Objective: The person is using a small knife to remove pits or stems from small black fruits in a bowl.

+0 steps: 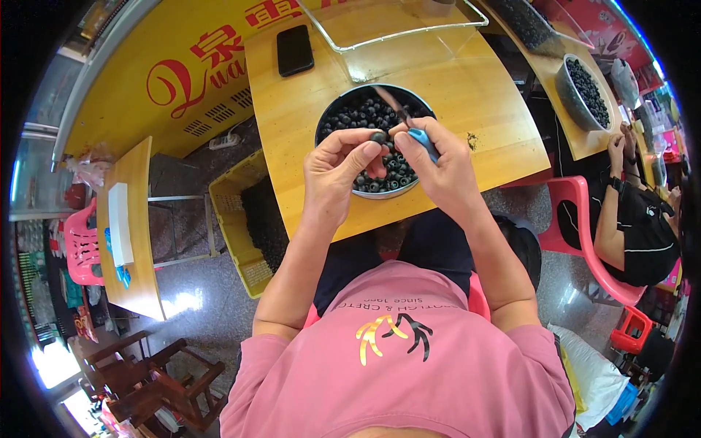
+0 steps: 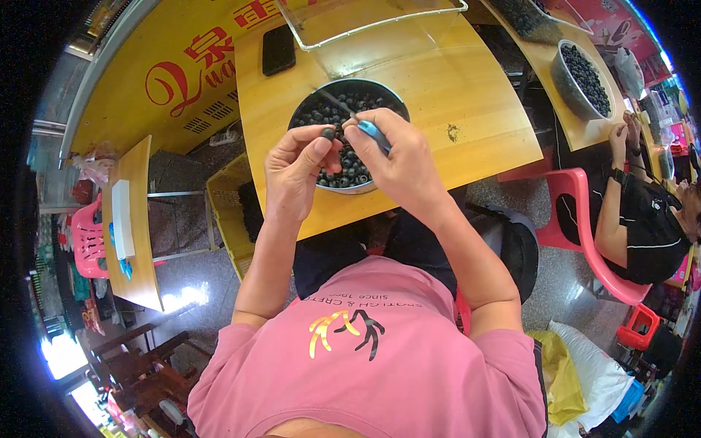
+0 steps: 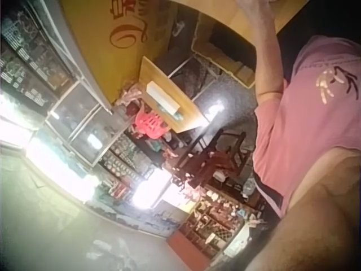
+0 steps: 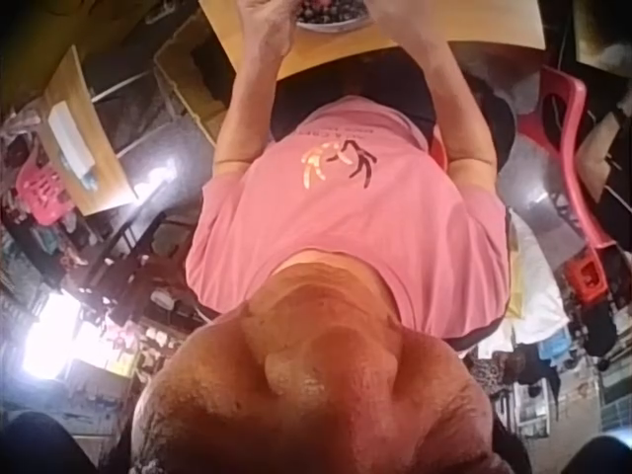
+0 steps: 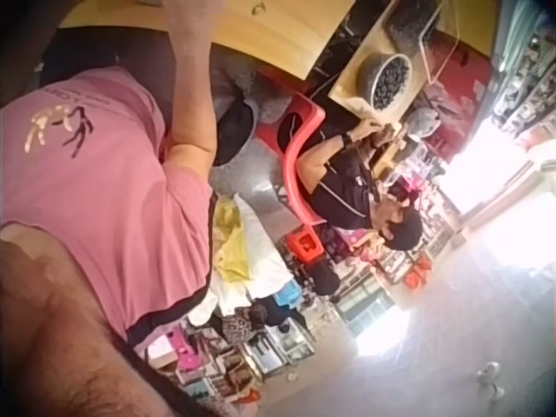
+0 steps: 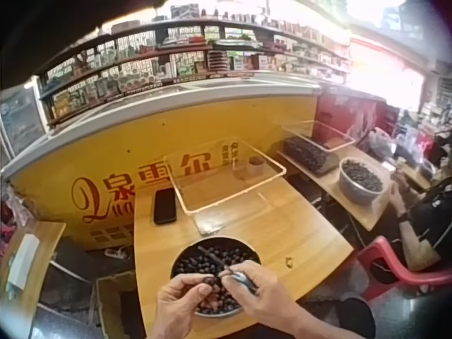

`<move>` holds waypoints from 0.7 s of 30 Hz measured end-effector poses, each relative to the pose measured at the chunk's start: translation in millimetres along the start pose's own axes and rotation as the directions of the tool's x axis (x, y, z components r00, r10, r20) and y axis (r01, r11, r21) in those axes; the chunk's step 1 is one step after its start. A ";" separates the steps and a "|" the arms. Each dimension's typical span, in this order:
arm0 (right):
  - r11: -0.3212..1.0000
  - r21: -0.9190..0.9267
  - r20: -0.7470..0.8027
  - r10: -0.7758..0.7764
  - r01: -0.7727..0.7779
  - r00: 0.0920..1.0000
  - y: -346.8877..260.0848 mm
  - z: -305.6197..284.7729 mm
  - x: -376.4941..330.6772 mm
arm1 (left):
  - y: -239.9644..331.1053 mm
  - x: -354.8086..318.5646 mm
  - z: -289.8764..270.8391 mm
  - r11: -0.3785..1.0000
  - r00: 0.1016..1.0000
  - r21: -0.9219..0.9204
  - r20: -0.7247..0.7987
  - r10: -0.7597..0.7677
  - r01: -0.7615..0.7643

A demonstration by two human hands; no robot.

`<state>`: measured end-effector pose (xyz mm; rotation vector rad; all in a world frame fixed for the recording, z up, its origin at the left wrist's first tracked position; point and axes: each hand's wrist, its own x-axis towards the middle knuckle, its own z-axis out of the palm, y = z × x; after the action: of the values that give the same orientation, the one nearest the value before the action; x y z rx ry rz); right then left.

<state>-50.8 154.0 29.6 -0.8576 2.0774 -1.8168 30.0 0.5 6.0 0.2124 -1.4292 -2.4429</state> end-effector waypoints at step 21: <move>0.806 -0.429 -0.007 -0.454 0.407 0.891 11.4 5.3 -3.2 | -9.7 3.0 6.9 0.990 0.999 -0.139 0.036 -0.013 0.018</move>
<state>-48.4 152.2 17.0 -1.4822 2.5614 -1.6552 23.5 9.6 1.1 0.1510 -1.2677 -2.5591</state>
